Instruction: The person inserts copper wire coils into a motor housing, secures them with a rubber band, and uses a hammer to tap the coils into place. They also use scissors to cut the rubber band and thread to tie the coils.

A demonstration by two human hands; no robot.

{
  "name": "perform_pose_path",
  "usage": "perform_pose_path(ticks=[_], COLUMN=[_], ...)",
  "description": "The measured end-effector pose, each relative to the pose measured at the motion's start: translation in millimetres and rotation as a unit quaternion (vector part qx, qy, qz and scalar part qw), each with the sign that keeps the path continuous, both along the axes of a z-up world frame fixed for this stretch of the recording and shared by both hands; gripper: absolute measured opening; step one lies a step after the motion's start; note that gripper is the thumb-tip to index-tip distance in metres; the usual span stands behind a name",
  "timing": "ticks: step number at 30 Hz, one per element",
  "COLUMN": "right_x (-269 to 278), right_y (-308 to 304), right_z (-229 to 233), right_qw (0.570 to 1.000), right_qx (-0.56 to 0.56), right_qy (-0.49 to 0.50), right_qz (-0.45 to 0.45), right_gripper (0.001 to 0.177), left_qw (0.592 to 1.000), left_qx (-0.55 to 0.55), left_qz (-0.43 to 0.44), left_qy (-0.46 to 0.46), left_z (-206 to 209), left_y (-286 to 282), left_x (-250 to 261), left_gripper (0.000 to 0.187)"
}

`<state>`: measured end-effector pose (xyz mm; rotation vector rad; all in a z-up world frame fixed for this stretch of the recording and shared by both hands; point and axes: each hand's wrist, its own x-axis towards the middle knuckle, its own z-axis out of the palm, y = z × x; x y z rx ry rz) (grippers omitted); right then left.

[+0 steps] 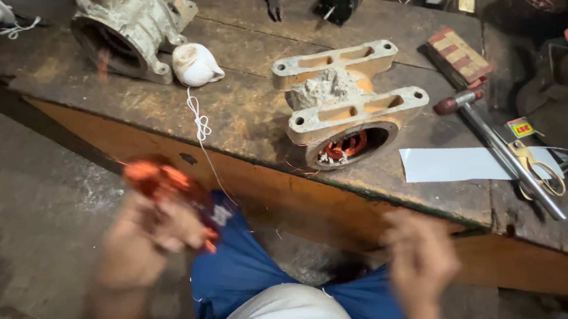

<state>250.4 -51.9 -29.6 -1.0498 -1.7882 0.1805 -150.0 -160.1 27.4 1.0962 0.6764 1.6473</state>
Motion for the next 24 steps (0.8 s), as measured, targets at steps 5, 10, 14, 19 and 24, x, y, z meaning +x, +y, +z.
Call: perform_pose_path(ticks=[5,10,14,19,24], right_x=[-38.9,-0.3,26.7,63.9,120.1], right_y=[-46.3,-73.7,-97.5,-97.6,-91.4], right_z=[-89.4,-115.4,-96.6,-104.1,-81.0], right_qw=[0.741,0.668,0.652,0.702,0.897], right_qx=[-0.430,-0.409,-0.333,-0.373,-0.313], right_qy=[0.309,0.497,0.578,0.568,0.313], right_qz=[0.412,0.374,0.360,0.212,-0.015], right_gripper=[0.050,0.082,0.077,0.052,0.050], left_qw=[0.907,0.841,0.788,0.807,0.874], left_qx=[-0.150,-0.118,-0.103,-0.131,0.033], left_qz=[-0.391,-0.488,-0.548,-0.528,-0.248], left_qy=[-0.049,-0.201,-0.259,-0.232,0.416], left_z=[-42.7,-62.7,-72.1,-53.6,-12.2], left_y=[26.4,63.9,91.0,111.8,122.3], left_x=[114.0,197.0,225.0,246.1,214.9], left_gripper=[0.018,0.030,0.019,0.022,0.034])
